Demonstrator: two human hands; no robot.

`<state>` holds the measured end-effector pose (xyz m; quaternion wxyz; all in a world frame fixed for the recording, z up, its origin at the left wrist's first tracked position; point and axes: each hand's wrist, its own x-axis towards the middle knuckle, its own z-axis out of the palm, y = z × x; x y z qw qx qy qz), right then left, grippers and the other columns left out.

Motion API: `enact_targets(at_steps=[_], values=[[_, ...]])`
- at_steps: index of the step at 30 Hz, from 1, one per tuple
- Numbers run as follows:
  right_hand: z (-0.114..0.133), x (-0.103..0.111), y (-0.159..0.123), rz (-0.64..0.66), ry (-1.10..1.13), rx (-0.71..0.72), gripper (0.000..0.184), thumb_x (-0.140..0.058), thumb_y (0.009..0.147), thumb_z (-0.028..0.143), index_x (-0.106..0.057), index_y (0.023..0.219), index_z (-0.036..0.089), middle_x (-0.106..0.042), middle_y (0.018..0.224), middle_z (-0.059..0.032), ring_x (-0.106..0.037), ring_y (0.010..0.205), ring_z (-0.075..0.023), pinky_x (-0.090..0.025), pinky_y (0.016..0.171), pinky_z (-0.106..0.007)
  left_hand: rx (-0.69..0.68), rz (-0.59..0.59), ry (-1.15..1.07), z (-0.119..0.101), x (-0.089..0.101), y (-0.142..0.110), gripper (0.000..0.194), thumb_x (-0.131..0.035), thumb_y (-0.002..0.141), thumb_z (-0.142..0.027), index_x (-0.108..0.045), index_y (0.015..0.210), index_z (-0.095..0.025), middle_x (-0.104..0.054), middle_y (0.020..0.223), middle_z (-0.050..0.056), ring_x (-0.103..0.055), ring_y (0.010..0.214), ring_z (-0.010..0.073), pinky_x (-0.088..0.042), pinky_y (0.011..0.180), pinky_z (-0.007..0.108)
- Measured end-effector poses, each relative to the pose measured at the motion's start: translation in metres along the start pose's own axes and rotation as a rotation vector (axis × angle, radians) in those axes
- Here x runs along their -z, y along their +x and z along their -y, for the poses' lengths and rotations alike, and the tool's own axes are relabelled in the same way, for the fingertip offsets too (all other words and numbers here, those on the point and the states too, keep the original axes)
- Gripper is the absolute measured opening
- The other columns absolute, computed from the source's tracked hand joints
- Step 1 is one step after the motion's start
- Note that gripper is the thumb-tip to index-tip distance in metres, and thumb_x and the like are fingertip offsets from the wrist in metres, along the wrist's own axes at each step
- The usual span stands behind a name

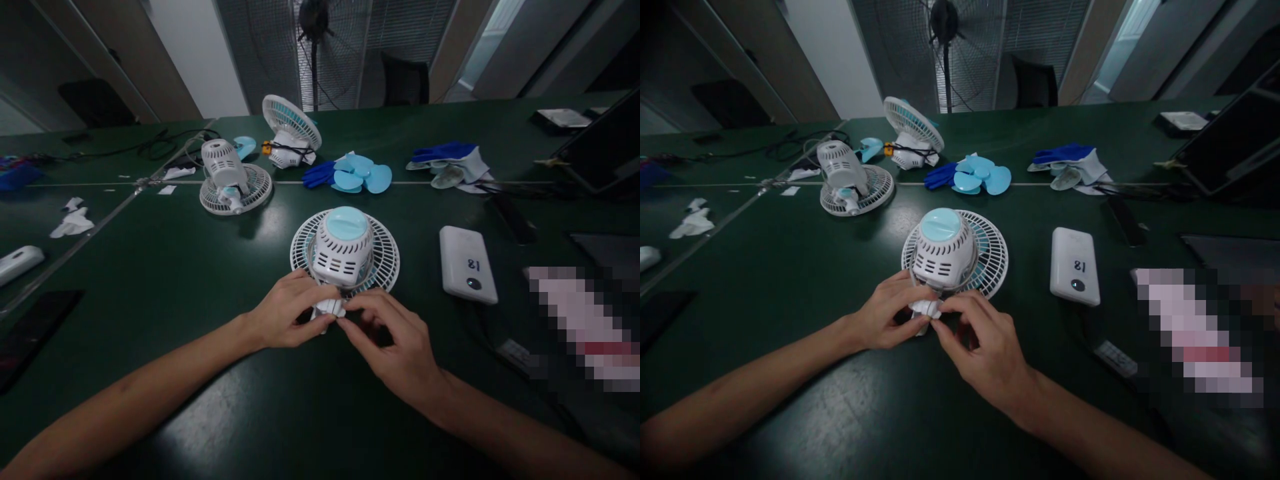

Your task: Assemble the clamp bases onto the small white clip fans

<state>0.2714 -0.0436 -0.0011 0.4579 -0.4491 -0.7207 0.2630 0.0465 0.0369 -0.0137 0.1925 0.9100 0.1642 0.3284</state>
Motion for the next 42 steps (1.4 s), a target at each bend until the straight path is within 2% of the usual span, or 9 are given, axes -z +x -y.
enact_targets(at_steps=[7,11,15,19,23,29,33,36,42], values=[[-0.002,0.001,0.003,-0.009,0.003,-0.041,0.014,-0.07,0.097,0.028,-0.072,0.109,0.021,-0.071,0.099,-0.0042,-0.063,0.072,-0.0121,-0.053,0.062,-0.025,-0.008,-0.011,0.002,-0.001,0.0,0.001,0.031,-0.056,0.102,-0.033,-0.056,0.13,-0.018,-0.07,0.093,0.006,-0.064,0.08,0.0201,-0.047,0.078,0.036],[0.0,-0.002,0.008,0.148,0.293,-0.447,0.034,-0.059,0.102,0.045,-0.068,0.083,0.019,-0.061,0.065,0.001,-0.055,0.052,-0.0103,-0.045,0.048,-0.022,-0.018,-0.001,0.021,-0.001,0.0,0.001,0.031,-0.058,0.101,-0.032,-0.055,0.13,-0.019,-0.071,0.095,0.006,-0.065,0.081,0.0204,-0.048,0.08,0.037],[0.002,-0.004,0.009,0.257,0.63,-0.763,0.042,-0.055,0.1,0.057,-0.064,0.087,0.018,-0.059,0.064,0.0022,-0.052,0.044,-0.0095,-0.037,0.037,-0.02,-0.02,-0.004,0.028,0.0,-0.001,0.0,0.032,-0.057,0.102,-0.032,-0.055,0.131,-0.02,-0.071,0.095,0.006,-0.065,0.081,0.0202,-0.049,0.082,0.038],[0.002,-0.002,0.002,0.045,0.243,-0.35,0.021,-0.068,0.097,0.038,-0.066,0.109,0.02,-0.066,0.078,0.0,-0.06,0.055,-0.0108,-0.048,0.046,-0.022,-0.016,-0.006,0.042,0.0,-0.002,0.0,0.031,-0.057,0.101,-0.032,-0.055,0.129,-0.019,-0.071,0.092,0.005,-0.064,0.079,0.0196,-0.049,0.079,0.036],[-0.002,0.002,-0.001,0.003,-0.075,0.06,0.013,-0.069,0.096,0.021,-0.068,0.109,0.021,-0.069,0.091,-0.0017,-0.061,0.063,-0.0102,-0.052,0.056,-0.024,-0.023,-0.004,0.039,-0.001,-0.001,0.001,0.031,-0.056,0.102,-0.032,-0.054,0.13,-0.019,-0.071,0.093,0.006,-0.064,0.078,0.0199,-0.048,0.078,0.036],[-0.003,0.002,0.006,0.05,0.014,-0.071,0.013,-0.071,0.097,0.027,-0.071,0.108,0.021,-0.072,0.099,-0.0033,-0.065,0.066,-0.011,-0.054,0.056,-0.022,-0.015,-0.017,0.007,-0.002,0.0,0.002,0.029,-0.055,0.102,-0.032,-0.055,0.128,-0.018,-0.07,0.091,0.005,-0.064,0.078,0.0196,-0.048,0.078,0.036],[0.003,-0.001,0.006,0.205,0.177,-0.277,0.023,-0.061,0.103,0.033,-0.071,0.088,0.019,-0.065,0.075,0.0011,-0.06,0.053,-0.0095,-0.047,0.045,-0.021,-0.02,-0.022,0.026,-0.001,0.0,0.001,0.031,-0.057,0.1,-0.03,-0.054,0.129,-0.018,-0.07,0.094,0.006,-0.064,0.08,0.0203,-0.049,0.08,0.037],[0.003,0.0,0.006,0.144,0.032,-0.135,0.026,-0.06,0.104,0.031,-0.069,0.083,0.019,-0.063,0.072,0.0004,-0.062,0.06,-0.0115,-0.05,0.055,-0.024,-0.028,-0.019,0.038,0.0,-0.001,0.001,0.031,-0.057,0.1,-0.031,-0.055,0.129,-0.019,-0.071,0.093,0.006,-0.065,0.078,0.02,-0.049,0.079,0.037],[-0.007,0.006,0.004,0.041,-0.222,0.076,0.023,-0.064,0.102,0.036,-0.072,0.116,0.021,-0.076,0.11,-0.0085,-0.073,0.087,-0.018,-0.056,0.069,-0.027,-0.025,0.001,0.04,-0.001,0.0,0.001,0.031,-0.054,0.101,-0.033,-0.054,0.129,-0.018,-0.07,0.09,0.005,-0.064,0.076,0.0197,-0.048,0.078,0.037]])
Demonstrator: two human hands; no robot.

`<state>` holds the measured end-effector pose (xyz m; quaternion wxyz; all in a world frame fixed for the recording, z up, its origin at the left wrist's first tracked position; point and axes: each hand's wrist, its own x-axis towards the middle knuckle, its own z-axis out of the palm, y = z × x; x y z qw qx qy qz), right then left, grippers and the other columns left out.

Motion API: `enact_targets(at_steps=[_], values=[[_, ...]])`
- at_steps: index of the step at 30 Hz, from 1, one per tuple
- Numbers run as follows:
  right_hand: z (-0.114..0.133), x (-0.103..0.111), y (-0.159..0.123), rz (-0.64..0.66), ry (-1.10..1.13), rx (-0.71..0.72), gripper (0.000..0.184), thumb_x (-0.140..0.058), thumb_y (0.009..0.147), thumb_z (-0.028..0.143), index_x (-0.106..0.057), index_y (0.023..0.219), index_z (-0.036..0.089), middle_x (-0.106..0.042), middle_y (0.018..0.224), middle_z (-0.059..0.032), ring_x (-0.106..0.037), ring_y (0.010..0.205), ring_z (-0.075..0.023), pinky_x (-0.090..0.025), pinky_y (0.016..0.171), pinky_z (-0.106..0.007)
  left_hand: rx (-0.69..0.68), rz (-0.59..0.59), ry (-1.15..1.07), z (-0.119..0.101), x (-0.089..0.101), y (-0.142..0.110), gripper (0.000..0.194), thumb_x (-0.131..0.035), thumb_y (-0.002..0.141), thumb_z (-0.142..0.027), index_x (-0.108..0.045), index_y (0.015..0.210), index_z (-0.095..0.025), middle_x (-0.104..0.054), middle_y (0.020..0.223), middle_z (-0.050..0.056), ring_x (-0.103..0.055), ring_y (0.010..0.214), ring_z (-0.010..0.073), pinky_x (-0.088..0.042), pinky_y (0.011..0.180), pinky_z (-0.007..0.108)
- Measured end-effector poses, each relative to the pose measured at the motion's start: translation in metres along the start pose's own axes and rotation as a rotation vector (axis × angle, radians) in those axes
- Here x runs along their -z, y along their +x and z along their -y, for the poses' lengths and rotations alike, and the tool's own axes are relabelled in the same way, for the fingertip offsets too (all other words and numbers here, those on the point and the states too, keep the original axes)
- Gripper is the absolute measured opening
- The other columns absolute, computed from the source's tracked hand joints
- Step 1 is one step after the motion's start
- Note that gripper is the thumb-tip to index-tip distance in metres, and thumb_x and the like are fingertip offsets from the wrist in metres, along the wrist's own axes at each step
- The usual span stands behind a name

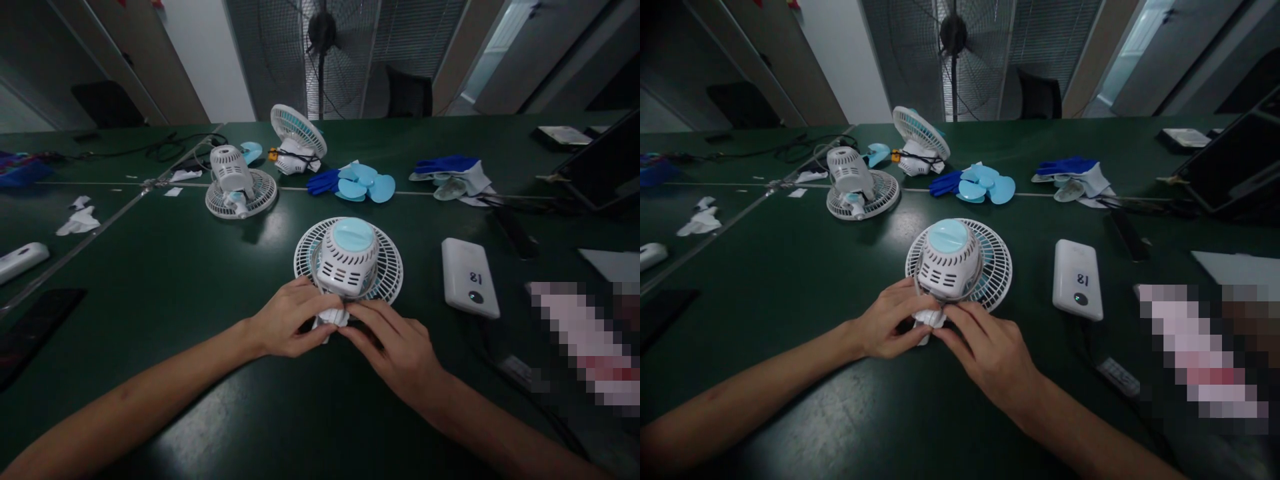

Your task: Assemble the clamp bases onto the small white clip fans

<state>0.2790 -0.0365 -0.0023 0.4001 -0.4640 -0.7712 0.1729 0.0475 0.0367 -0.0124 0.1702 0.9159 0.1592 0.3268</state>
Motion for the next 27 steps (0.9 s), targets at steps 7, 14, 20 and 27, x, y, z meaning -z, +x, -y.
enact_targets(at_steps=[7,14,20,27], values=[[0.014,-0.005,0.008,0.357,0.753,-0.754,0.047,-0.045,0.105,0.059,-0.061,0.087,0.019,-0.056,0.057,0.004,-0.053,0.04,-0.0118,-0.04,0.033,-0.022,-0.008,0.0,0.006,-0.001,-0.002,-0.001,0.032,-0.055,0.101,-0.031,-0.053,0.13,-0.019,-0.071,0.094,0.006,-0.065,0.079,0.0202,-0.049,0.078,0.037],[0.004,0.007,0.002,0.04,-0.099,0.095,0.02,-0.06,0.104,0.033,-0.069,0.115,0.02,-0.076,0.103,-0.0076,-0.075,0.085,-0.0172,-0.055,0.065,-0.026,0.001,-0.005,-0.001,-0.001,0.0,0.0,0.029,-0.054,0.102,-0.031,-0.054,0.127,-0.018,-0.07,0.09,0.006,-0.064,0.077,0.02,-0.048,0.078,0.037],[-0.001,0.005,0.002,0.076,-0.186,0.189,0.019,-0.055,0.107,0.03,-0.07,0.106,0.019,-0.078,0.095,-0.0066,-0.076,0.079,-0.018,-0.054,0.064,-0.028,-0.007,0.013,0.004,-0.003,0.0,0.0,0.029,-0.053,0.101,-0.03,-0.053,0.128,-0.019,-0.071,0.094,0.007,-0.065,0.079,0.021,-0.048,0.077,0.038],[0.007,0.004,0.013,0.378,0.36,-0.448,0.045,-0.036,0.111,0.045,-0.063,0.086,0.019,-0.065,0.06,0.0013,-0.06,0.042,-0.0118,-0.044,0.038,-0.022,0.004,0.022,0.02,-0.003,-0.002,-0.002,0.031,-0.055,0.1,-0.03,-0.052,0.129,-0.019,-0.072,0.094,0.007,-0.066,0.079,0.0207,-0.049,0.077,0.037]])
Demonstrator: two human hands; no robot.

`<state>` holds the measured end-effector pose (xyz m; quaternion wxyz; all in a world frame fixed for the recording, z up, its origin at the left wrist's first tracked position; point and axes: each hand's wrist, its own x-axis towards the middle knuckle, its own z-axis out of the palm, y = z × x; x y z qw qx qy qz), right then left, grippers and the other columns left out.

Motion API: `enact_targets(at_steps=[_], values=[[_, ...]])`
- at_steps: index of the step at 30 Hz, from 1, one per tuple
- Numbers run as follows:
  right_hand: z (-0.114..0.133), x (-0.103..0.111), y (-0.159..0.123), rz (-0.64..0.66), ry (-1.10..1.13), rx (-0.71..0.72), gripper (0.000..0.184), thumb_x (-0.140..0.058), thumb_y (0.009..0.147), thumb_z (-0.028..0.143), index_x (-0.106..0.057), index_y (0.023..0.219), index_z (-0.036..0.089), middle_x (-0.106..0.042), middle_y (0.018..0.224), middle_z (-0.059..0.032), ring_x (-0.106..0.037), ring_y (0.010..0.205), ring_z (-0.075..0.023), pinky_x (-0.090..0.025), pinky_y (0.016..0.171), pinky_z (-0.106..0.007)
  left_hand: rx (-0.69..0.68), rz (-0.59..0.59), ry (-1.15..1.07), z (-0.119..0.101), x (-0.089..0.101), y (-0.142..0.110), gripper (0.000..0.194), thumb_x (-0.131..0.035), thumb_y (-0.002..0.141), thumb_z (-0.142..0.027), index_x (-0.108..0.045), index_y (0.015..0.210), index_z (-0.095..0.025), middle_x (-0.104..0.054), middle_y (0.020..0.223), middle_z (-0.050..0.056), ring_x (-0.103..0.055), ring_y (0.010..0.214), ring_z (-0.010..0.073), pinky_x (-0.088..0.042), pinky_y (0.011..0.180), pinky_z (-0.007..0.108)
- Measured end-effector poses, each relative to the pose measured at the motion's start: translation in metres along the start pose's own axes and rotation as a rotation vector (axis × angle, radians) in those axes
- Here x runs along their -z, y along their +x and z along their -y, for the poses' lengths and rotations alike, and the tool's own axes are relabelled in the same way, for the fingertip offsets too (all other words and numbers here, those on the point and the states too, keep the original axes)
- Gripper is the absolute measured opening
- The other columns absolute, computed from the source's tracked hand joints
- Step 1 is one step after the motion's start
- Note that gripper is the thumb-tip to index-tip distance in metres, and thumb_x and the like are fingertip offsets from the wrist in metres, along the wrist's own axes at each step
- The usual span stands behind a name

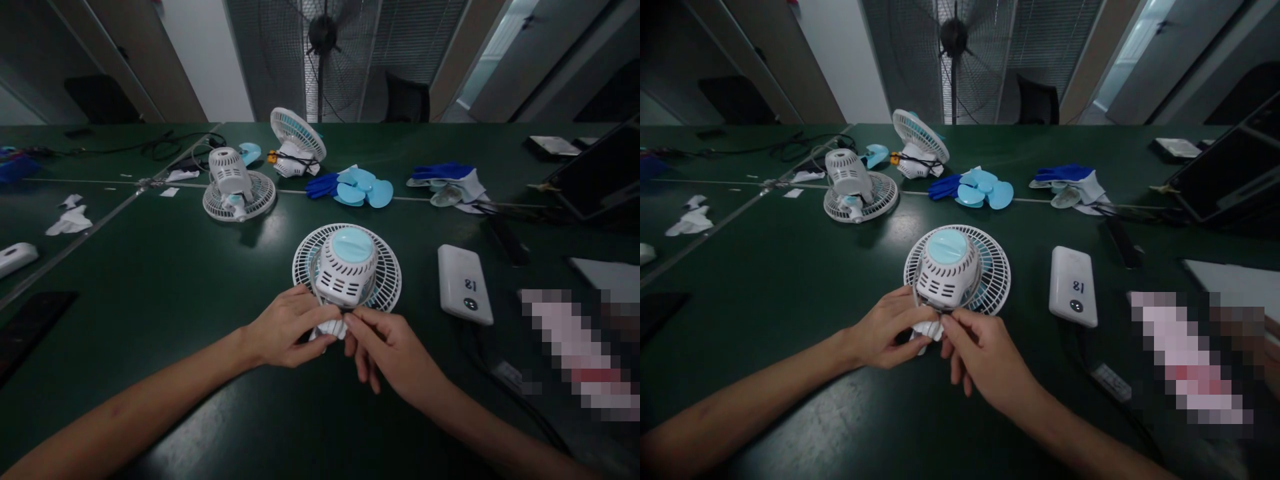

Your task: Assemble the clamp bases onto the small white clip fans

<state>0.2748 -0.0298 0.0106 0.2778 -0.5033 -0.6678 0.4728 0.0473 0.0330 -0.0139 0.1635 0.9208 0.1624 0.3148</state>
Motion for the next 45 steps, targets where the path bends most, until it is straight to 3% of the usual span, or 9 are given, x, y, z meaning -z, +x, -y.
enact_targets(at_steps=[5,8,11,16,21,27,35,42,45], values=[[-0.004,0.011,-0.003,-0.272,-0.645,0.57,0.023,-0.064,0.098,0.03,-0.071,0.116,0.016,-0.078,0.099,-0.0093,-0.075,0.078,-0.019,-0.056,0.062,-0.027,-0.004,-0.013,-0.028,0.001,0.002,0.0,0.031,-0.055,0.1,-0.031,-0.053,0.129,-0.019,-0.071,0.093,0.007,-0.065,0.078,0.0208,-0.049,0.077,0.038],[-0.006,0.013,-0.002,-0.253,-0.764,0.681,0.021,-0.064,0.099,0.027,-0.073,0.115,0.017,-0.079,0.098,-0.0087,-0.075,0.079,-0.0181,-0.055,0.063,-0.027,0.002,-0.016,-0.033,0.002,0.002,-0.001,0.033,-0.055,0.101,-0.032,-0.052,0.13,-0.019,-0.071,0.095,0.007,-0.065,0.08,0.0209,-0.05,0.079,0.038],[-0.002,0.009,0.001,-0.183,-0.53,0.533,0.021,-0.056,0.104,0.031,-0.073,0.099,0.018,-0.078,0.089,-0.0073,-0.074,0.077,-0.0163,-0.055,0.063,-0.025,-0.001,-0.012,-0.036,0.002,0.002,-0.001,0.032,-0.054,0.101,-0.031,-0.053,0.13,-0.019,-0.071,0.097,0.007,-0.066,0.081,0.0208,-0.05,0.08,0.038],[0.007,0.001,0.001,0.081,0.075,-0.005,0.046,-0.035,0.111,0.044,-0.062,0.085,0.019,-0.064,0.061,0.0017,-0.06,0.043,-0.0113,-0.044,0.037,-0.021,0.009,-0.005,-0.03,0.001,0.003,-0.002,0.031,-0.054,0.101,-0.031,-0.054,0.13,-0.019,-0.072,0.094,0.006,-0.067,0.08,0.0209,-0.05,0.079,0.038],[0.0,0.006,-0.002,-0.256,-0.523,0.467,0.018,-0.061,0.099,0.03,-0.071,0.108,0.017,-0.077,0.092,-0.0072,-0.073,0.072,-0.017,-0.054,0.059,-0.026,0.018,-0.019,-0.056,0.002,0.004,-0.003,0.031,-0.054,0.102,-0.032,-0.054,0.13,-0.019,-0.071,0.094,0.007,-0.066,0.081,0.021,-0.05,0.081,0.038],[0.001,0.009,0.0,-0.32,-0.875,0.767,0.015,-0.061,0.102,0.023,-0.073,0.108,0.016,-0.08,0.097,-0.0064,-0.076,0.078,-0.0168,-0.054,0.062,-0.028,0.02,-0.018,-0.073,0.002,0.005,-0.004,0.031,-0.053,0.102,-0.031,-0.054,0.131,-0.018,-0.072,0.097,0.008,-0.066,0.083,0.0219,-0.051,0.082,0.039],[-0.005,0.003,0.002,-0.281,-0.734,0.696,0.018,-0.056,0.104,0.021,-0.072,0.103,0.016,-0.079,0.094,-0.0086,-0.076,0.077,-0.0181,-0.054,0.062,-0.028,0.029,-0.012,-0.09,0.0,0.006,-0.004,0.03,-0.051,0.104,-0.031,-0.053,0.13,-0.018,-0.07,0.094,0.007,-0.065,0.083,0.0213,-0.05,0.082,0.039],[0.001,-0.02,-0.001,-0.017,0.108,0.023,0.047,-0.03,0.113,0.044,-0.06,0.089,0.017,-0.067,0.065,0.0014,-0.059,0.04,-0.0098,-0.043,0.038,-0.022,0.02,-0.006,-0.06,-0.001,0.005,-0.004,0.029,-0.049,0.105,-0.032,-0.052,0.13,-0.019,-0.07,0.093,0.006,-0.064,0.08,0.0206,-0.048,0.079,0.038],[-0.003,-0.017,-0.002,-0.175,-0.164,0.218,0.036,-0.043,0.109,0.042,-0.064,0.097,0.016,-0.067,0.067,0.0004,-0.066,0.051,-0.0123,-0.05,0.05,-0.024,0.025,0.008,-0.05,0.0,0.005,-0.003,0.027,-0.051,0.105,-0.032,-0.052,0.129,-0.019,-0.07,0.093,0.006,-0.063,0.08,0.0204,-0.048,0.079,0.037]])
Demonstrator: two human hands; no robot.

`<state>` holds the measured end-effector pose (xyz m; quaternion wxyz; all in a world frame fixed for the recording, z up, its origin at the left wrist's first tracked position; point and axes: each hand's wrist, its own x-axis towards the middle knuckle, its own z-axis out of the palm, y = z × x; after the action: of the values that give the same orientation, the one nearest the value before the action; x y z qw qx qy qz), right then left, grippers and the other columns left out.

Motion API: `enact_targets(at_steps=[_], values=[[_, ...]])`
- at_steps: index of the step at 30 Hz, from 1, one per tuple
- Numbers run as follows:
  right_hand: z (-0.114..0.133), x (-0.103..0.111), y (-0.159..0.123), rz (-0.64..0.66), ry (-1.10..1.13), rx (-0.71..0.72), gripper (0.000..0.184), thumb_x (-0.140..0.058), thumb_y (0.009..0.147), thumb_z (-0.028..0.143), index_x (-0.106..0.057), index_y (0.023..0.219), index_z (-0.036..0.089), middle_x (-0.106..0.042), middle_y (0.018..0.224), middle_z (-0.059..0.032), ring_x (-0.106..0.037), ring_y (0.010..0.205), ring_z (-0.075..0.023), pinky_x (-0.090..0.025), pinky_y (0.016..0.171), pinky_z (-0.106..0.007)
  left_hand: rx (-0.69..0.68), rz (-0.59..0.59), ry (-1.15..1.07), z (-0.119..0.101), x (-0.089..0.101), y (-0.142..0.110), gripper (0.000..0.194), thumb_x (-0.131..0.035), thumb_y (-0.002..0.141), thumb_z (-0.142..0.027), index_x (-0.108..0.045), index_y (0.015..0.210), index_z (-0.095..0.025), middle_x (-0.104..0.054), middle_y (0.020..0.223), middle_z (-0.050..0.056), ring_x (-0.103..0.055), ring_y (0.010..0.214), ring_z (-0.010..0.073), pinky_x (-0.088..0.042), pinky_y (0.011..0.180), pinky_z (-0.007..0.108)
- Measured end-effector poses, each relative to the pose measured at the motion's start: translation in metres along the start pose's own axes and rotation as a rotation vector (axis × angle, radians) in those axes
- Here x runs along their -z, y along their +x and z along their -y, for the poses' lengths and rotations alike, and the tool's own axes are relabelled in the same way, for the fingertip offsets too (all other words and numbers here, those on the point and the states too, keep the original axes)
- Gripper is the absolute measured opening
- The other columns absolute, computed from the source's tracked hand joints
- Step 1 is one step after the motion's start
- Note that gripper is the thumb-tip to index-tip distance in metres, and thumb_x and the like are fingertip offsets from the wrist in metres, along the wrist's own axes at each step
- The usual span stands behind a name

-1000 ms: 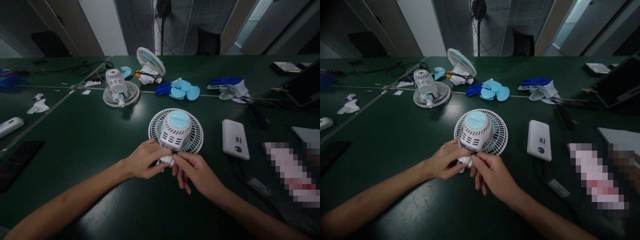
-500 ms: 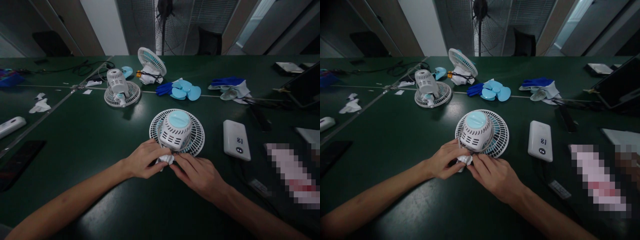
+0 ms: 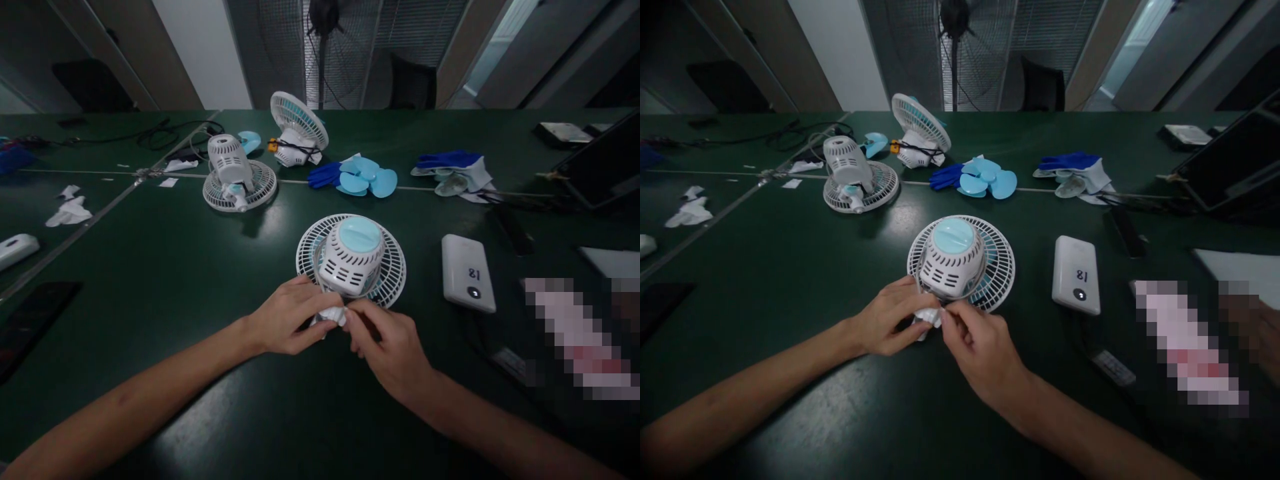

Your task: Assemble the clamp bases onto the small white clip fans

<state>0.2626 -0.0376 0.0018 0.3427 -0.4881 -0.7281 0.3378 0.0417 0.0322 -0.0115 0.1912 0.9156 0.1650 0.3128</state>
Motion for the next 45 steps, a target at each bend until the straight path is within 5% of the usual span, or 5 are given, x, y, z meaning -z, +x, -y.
enact_targets(at_steps=[7,16,26,33,45], values=[[-0.009,0.01,-0.001,-0.176,-0.598,0.475,0.025,-0.053,0.108,0.033,-0.067,0.117,0.014,-0.077,0.091,-0.0076,-0.072,0.069,-0.0156,-0.048,0.057,-0.027,-0.016,0.013,-0.034,0.0,0.003,0.001,0.03,-0.051,0.105,-0.031,-0.051,0.132,-0.018,-0.07,0.099,0.008,-0.064,0.084,0.0208,-0.048,0.081,0.038],[0.002,-0.003,-0.001,0.194,0.378,-0.283,0.046,-0.03,0.112,0.047,-0.058,0.09,0.018,-0.064,0.064,0.002,-0.058,0.04,-0.0095,-0.042,0.036,-0.021,-0.014,0.018,-0.003,-0.001,0.001,0.001,0.029,-0.051,0.104,-0.031,-0.052,0.131,-0.019,-0.07,0.096,0.006,-0.064,0.082,0.0206,-0.05,0.08,0.038],[-0.015,0.009,-0.006,-0.166,-0.539,0.43,0.024,-0.053,0.107,0.033,-0.069,0.113,0.016,-0.078,0.096,-0.0095,-0.075,0.072,-0.0176,-0.052,0.059,-0.028,-0.01,0.016,-0.01,-0.002,0.002,0.002,0.029,-0.05,0.105,-0.031,-0.051,0.131,-0.019,-0.071,0.098,0.008,-0.065,0.083,0.0215,-0.05,0.079,0.039],[0.004,-0.001,-0.002,0.107,0.2,-0.258,0.046,-0.033,0.112,0.043,-0.059,0.083,0.019,-0.056,0.051,0.0055,-0.054,0.037,-0.0104,-0.04,0.037,-0.021,-0.003,0.028,0.006,-0.002,0.0,0.002,0.029,-0.05,0.104,-0.032,-0.052,0.13,-0.02,-0.071,0.098,0.007,-0.066,0.084,0.0218,-0.05,0.081,0.04],[-0.013,0.007,-0.005,-0.12,-0.487,0.325,0.02,-0.046,0.106,0.021,-0.065,0.111,0.018,-0.076,0.094,-0.0057,-0.072,0.077,-0.0153,-0.052,0.067,-0.028,-0.005,0.039,-0.014,-0.002,0.001,0.003,0.028,-0.052,0.102,-0.029,-0.052,0.129,-0.02,-0.07,0.097,0.007,-0.066,0.084,0.0215,-0.049,0.08,0.039]])
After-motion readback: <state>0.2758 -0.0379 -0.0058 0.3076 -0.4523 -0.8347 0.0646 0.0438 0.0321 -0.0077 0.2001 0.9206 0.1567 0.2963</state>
